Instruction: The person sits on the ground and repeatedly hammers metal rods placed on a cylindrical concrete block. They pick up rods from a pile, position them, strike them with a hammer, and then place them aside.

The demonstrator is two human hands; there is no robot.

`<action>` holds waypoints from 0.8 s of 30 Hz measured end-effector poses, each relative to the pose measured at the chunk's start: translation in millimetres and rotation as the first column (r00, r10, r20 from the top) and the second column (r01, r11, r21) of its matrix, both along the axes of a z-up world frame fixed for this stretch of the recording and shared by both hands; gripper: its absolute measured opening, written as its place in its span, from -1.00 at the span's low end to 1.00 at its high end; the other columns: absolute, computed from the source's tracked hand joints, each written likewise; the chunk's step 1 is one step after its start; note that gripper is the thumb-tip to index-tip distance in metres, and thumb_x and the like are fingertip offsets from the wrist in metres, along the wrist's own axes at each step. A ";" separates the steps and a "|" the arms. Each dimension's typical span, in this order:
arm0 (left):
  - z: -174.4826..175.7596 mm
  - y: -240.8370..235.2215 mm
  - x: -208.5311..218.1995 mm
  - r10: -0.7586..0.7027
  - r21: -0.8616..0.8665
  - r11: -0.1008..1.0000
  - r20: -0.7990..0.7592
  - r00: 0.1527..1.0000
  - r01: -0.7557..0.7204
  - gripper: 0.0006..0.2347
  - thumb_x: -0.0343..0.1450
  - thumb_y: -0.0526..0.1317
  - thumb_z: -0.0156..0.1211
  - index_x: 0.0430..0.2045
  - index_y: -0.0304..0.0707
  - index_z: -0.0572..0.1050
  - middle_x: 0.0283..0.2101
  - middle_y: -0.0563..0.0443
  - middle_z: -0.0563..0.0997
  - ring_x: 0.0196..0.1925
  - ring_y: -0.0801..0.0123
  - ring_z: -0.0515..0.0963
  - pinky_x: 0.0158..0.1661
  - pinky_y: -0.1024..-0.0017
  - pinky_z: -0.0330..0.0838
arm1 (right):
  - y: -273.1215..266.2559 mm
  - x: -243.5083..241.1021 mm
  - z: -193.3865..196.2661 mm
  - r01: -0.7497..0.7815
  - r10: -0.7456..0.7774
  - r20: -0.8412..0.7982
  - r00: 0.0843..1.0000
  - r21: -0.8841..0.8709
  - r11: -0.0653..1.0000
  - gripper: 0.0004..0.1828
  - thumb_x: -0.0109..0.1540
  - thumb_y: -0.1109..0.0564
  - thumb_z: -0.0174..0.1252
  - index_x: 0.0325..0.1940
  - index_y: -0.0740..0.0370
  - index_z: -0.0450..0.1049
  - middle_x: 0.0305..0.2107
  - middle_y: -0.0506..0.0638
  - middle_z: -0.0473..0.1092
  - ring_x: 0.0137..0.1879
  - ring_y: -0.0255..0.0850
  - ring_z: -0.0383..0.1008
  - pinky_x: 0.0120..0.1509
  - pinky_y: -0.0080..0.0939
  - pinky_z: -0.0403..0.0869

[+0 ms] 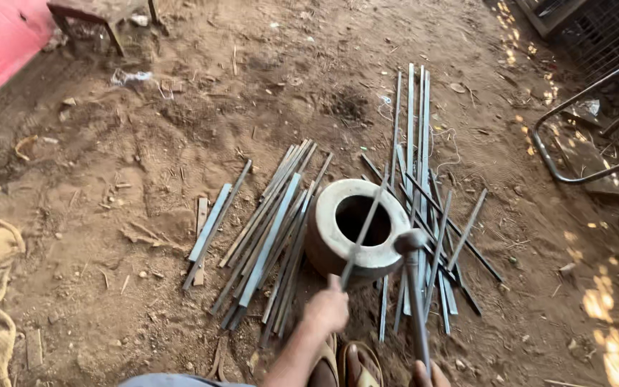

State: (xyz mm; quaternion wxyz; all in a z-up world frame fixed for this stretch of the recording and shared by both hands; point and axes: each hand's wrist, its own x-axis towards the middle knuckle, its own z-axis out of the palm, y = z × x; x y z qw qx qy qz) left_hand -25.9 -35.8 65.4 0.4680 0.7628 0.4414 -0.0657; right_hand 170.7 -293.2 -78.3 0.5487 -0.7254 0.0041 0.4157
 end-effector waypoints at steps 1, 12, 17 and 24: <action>2.5 -5.6 1.6 -0.078 0.087 0.993 -0.017 0.997 0.079 -0.56 0.56 -0.19 -0.07 0.35 -0.35 0.11 -0.11 -0.26 0.58 -0.09 0.00 0.63 -0.02 0.08 0.53 | 3.3 -0.1 1.3 0.004 -0.004 0.007 1.000 0.000 1.000 -0.61 0.24 -0.19 0.08 -0.10 0.13 0.33 -0.69 -0.06 0.17 -0.71 -0.21 0.12 -0.67 -0.15 0.12; -3.3 89.6 -55.7 0.519 0.312 0.743 0.291 0.804 -0.592 -0.55 0.41 0.01 0.17 0.13 -0.20 0.31 0.12 -0.30 0.39 0.19 -0.01 0.39 0.06 -0.07 0.42 | -34.4 30.3 23.1 0.123 -0.127 0.060 0.990 0.062 0.990 -0.58 0.17 -0.02 0.24 0.00 0.22 0.37 -0.68 -0.05 0.24 -0.68 -0.24 0.20 -0.62 -0.19 0.20; -61.6 36.9 -5.4 0.334 -0.332 0.901 0.119 0.935 -0.280 -0.46 0.53 0.25 -0.15 0.27 -0.09 0.19 0.37 -0.23 0.33 0.36 -0.03 0.36 0.30 -0.16 0.23 | -15.3 -1.4 3.2 -0.055 0.053 0.043 0.998 0.064 0.996 -0.54 0.14 0.05 0.31 0.04 0.26 0.39 -0.67 -0.04 0.27 -0.66 -0.25 0.24 -0.61 -0.21 0.24; -47.6 35.2 -7.6 0.164 -0.046 0.986 0.102 0.981 -0.160 -0.56 0.56 0.13 -0.15 0.08 -0.27 0.36 0.08 -0.35 0.59 0.11 -0.11 0.58 0.08 -0.03 0.47 | -18.8 -15.0 -0.8 -0.344 0.355 0.208 0.912 -0.089 0.935 -0.49 0.12 0.17 0.49 -0.01 0.38 0.37 -0.63 -0.03 0.32 -0.60 -0.25 0.35 -0.49 -0.23 0.42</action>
